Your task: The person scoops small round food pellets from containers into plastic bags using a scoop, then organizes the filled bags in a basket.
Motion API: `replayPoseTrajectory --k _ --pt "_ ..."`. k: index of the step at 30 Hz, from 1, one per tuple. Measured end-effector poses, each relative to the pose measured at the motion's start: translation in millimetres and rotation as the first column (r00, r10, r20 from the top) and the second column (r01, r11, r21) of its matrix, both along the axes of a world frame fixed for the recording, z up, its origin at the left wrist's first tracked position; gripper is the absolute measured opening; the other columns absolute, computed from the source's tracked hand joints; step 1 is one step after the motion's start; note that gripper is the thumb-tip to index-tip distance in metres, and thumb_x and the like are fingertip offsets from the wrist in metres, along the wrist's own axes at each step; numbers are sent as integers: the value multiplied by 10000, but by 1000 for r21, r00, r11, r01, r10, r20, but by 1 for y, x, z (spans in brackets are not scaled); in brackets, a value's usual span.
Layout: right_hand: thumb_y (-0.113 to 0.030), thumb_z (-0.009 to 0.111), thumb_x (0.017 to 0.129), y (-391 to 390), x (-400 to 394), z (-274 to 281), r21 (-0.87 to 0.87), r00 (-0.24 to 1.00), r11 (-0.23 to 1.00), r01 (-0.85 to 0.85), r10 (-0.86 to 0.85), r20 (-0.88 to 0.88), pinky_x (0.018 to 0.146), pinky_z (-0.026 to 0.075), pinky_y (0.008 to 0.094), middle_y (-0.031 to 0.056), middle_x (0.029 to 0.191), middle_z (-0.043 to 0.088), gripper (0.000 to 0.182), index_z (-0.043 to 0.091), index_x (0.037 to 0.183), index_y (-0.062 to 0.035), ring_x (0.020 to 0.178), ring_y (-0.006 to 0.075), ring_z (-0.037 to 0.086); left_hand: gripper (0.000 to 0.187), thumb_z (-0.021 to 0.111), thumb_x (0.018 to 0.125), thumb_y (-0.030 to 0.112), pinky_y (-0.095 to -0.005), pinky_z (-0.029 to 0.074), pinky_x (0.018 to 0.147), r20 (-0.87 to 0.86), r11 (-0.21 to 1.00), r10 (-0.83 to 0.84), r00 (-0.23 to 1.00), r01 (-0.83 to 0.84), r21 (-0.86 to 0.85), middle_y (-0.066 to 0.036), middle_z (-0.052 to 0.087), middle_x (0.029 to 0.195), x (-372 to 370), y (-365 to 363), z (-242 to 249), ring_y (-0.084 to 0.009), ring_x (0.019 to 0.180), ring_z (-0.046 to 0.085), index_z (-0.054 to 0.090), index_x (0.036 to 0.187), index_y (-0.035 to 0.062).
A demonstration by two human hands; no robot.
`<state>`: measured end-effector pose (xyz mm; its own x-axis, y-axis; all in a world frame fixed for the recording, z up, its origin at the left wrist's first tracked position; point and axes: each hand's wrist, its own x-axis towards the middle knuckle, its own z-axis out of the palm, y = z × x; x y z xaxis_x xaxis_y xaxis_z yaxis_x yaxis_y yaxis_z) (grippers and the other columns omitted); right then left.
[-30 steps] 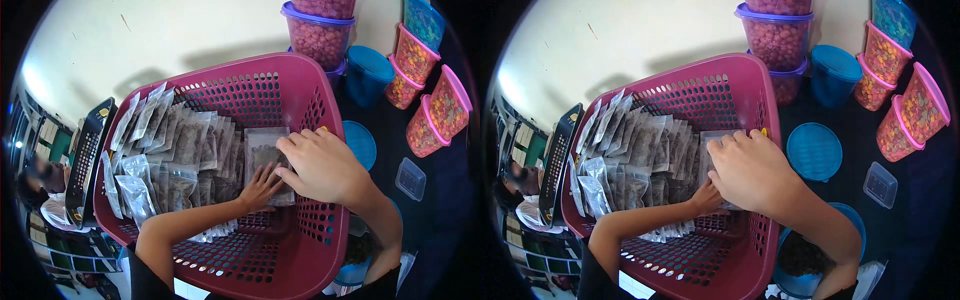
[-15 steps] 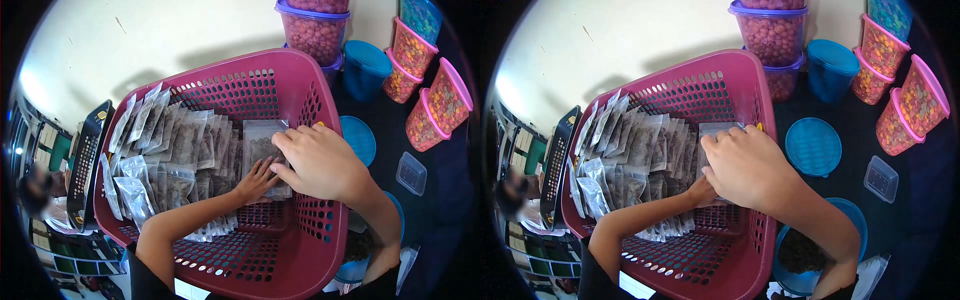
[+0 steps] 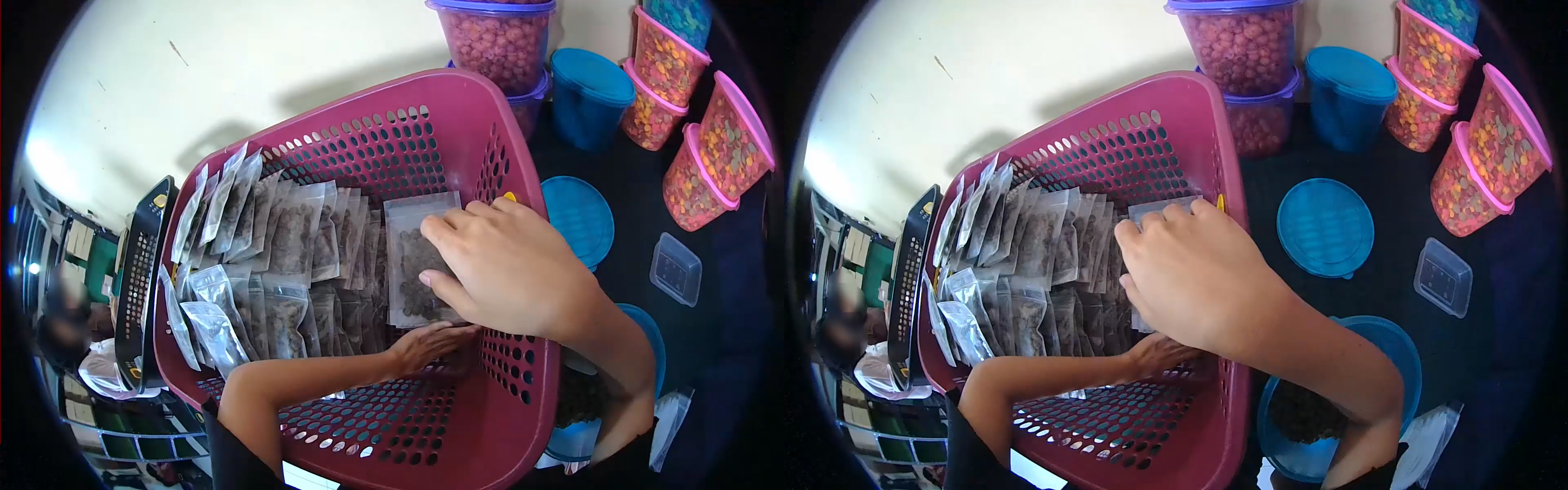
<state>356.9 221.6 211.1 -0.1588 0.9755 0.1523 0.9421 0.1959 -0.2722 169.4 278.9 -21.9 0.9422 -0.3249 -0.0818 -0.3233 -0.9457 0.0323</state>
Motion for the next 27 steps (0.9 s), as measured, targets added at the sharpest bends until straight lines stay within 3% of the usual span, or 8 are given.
replayPoseTrajectory --k 2,5,6,7,11,16,18,27 --pt "-251 516 748 0 0 0 14 1000 1000 -6 6 -5 695 389 352 128 767 550 261 472 834 -8 782 262 539 550 262 825 273 -329 -23 1020 -51 777 60 997 -78 -624 8 -19 1383 0 -2 9 -113 1263 -50 65 1320 137" --pt "-250 517 746 1 0 -2 29 1000 999 -16 17 -24 689 390 351 127 766 551 259 471 830 -9 773 263 540 554 247 829 273 -288 -70 1020 -207 710 146 967 43 703 30 -44 1379 1 6 13 -110 1260 -58 27 1319 137" --pt "-250 517 746 0 0 -2 29 1000 999 -15 16 -26 689 390 351 127 766 551 259 471 830 -9 773 263 540 552 248 830 260 -305 -82 1020 -172 978 32 985 -66 -196 36 -47 1377 0 18 -2 -108 1259 -58 19 1318 143" --pt "-248 517 746 0 0 -1 14 1000 1000 -17 17 -23 688 390 349 127 765 552 259 472 833 -9 772 263 540 551 250 831 247 -322 -94 1020 -59 376 -1 998 -54 -925 42 -50 1376 0 24 -9 -105 1258 -58 12 1318 150" --pt "-245 518 746 0 0 -1 -2 999 1000 -15 15 -36 687 391 347 126 765 553 259 473 840 -8 770 261 541 539 254 835 240 -357 -114 1013 -186 101 -71 980 -178 -979 35 -29 1377 -4 26 -19 -116 1261 -47 27 1319 171" --pt "-243 516 748 -1 1 -2 35 1000 999 -16 17 -16 687 392 350 128 766 553 259 472 841 -6 771 263 541 470 414 796 294 -416 2 1023 -27 961 -202 979 203 187 -57 138 1347 11 18 48 -216 1258 48 295 1228 151" --pt "-242 514 749 -1 1 -2 48 1000 999 -17 17 -15 686 392 351 128 768 553 259 472 843 -4 771 266 540 534 481 757 334 -427 50 1013 -128 995 75 989 -83 -61 -116 176 1304 12 23 59 -258 1240 85 292 1209 120" --pt "-259 516 748 0 0 -1 47 996 999 -18 21 -82 696 390 365 137 776 550 278 476 828 5 785 278 534 869 555 689 473 -451 155 968 -290 -210 957 -33 -766 -607 -273 172 1224 42 76 4 -360 1192 145 123 1203 -79"
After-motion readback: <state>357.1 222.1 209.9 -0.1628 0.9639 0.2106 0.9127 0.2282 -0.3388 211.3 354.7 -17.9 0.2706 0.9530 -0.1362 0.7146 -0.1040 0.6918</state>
